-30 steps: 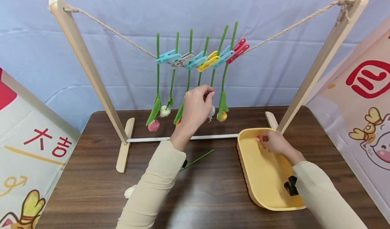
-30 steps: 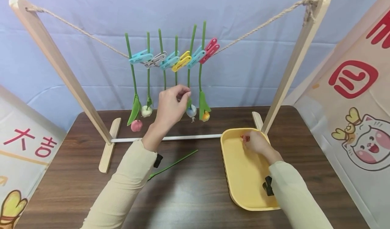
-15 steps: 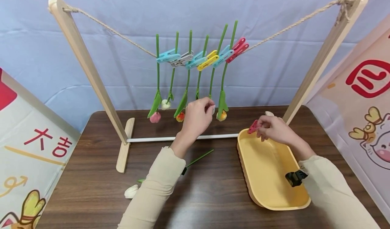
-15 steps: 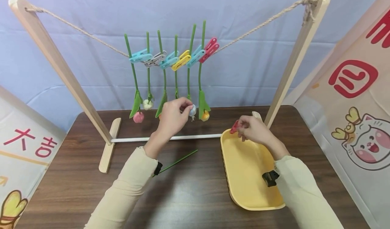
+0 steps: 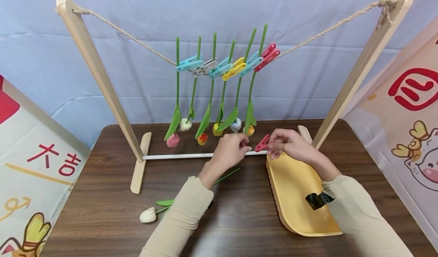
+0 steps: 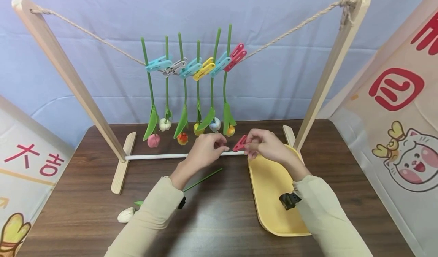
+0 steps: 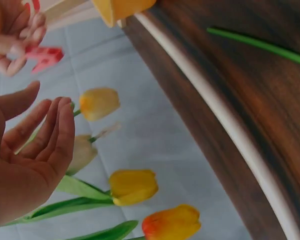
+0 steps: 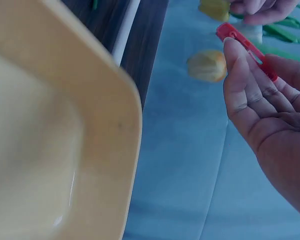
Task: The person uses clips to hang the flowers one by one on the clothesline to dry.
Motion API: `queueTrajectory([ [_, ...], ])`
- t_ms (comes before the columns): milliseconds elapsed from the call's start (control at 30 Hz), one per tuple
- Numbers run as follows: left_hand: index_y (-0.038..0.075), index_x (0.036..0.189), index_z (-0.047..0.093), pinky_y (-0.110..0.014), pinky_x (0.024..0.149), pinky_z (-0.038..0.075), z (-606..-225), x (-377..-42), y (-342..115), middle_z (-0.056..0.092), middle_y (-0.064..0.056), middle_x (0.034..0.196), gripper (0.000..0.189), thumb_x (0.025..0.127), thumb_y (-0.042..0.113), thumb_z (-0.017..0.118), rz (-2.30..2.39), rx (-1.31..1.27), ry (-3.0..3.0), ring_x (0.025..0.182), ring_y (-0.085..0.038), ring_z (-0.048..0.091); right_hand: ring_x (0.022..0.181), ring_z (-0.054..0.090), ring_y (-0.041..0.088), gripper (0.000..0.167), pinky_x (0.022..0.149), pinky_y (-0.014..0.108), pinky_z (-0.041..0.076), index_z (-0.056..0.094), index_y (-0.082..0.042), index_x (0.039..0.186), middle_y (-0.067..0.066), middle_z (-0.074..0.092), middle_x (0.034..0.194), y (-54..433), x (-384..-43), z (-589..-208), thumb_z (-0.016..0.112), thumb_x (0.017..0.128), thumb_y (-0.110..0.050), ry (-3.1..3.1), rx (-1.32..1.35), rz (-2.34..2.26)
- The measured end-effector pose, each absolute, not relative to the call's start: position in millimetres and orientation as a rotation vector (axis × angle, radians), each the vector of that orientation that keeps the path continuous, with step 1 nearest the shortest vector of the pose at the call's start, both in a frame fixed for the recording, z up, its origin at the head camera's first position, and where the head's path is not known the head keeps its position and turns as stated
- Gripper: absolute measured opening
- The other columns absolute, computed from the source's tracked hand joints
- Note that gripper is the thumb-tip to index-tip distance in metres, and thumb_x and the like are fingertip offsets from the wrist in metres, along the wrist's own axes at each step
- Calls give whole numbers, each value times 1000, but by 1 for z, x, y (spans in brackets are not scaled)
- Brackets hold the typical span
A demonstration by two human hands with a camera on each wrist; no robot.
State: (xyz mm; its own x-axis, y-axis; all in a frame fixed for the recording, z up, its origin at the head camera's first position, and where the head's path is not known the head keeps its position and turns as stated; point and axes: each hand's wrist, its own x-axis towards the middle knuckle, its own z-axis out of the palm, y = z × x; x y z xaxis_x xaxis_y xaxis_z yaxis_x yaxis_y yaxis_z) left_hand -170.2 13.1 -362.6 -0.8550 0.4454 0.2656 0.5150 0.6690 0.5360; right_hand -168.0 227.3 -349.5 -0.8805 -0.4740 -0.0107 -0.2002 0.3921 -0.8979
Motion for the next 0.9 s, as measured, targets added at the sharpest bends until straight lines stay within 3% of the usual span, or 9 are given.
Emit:
queueTrajectory([
  [333,8,83,67,-19,55,40,-369,-165,15,59,2,70,10,81,16,70,-956,-833,-2820,59,-9,49,65,65,30,9,62,48,51,50,9,83,19,64,77,212,-166,-351,47,91,6,2306,-613,-1515],
  [567,7,85,64,-22,59,43,-368,-166,14,60,0,74,7,84,13,67,-873,-858,-2854,63,-10,51,66,65,32,2,61,43,52,46,10,91,18,65,77,213,-166,-354,46,91,7,2329,-642,-1516],
  [767,6,86,63,-24,63,46,-366,-166,11,61,-2,78,5,85,11,65,-836,-907,-2870,68,-12,55,68,66,28,32,62,35,53,40,15,118,22,66,82,216,-166,-352,50,88,11,2347,-670,-1479],
  [900,5,87,63,-25,65,46,-364,-166,8,61,-3,80,5,86,10,63,-814,-936,-2878,71,-14,55,72,66,27,36,65,33,53,42,18,120,25,65,86,217,-167,-352,52,87,10,2343,-677,-1426],
])
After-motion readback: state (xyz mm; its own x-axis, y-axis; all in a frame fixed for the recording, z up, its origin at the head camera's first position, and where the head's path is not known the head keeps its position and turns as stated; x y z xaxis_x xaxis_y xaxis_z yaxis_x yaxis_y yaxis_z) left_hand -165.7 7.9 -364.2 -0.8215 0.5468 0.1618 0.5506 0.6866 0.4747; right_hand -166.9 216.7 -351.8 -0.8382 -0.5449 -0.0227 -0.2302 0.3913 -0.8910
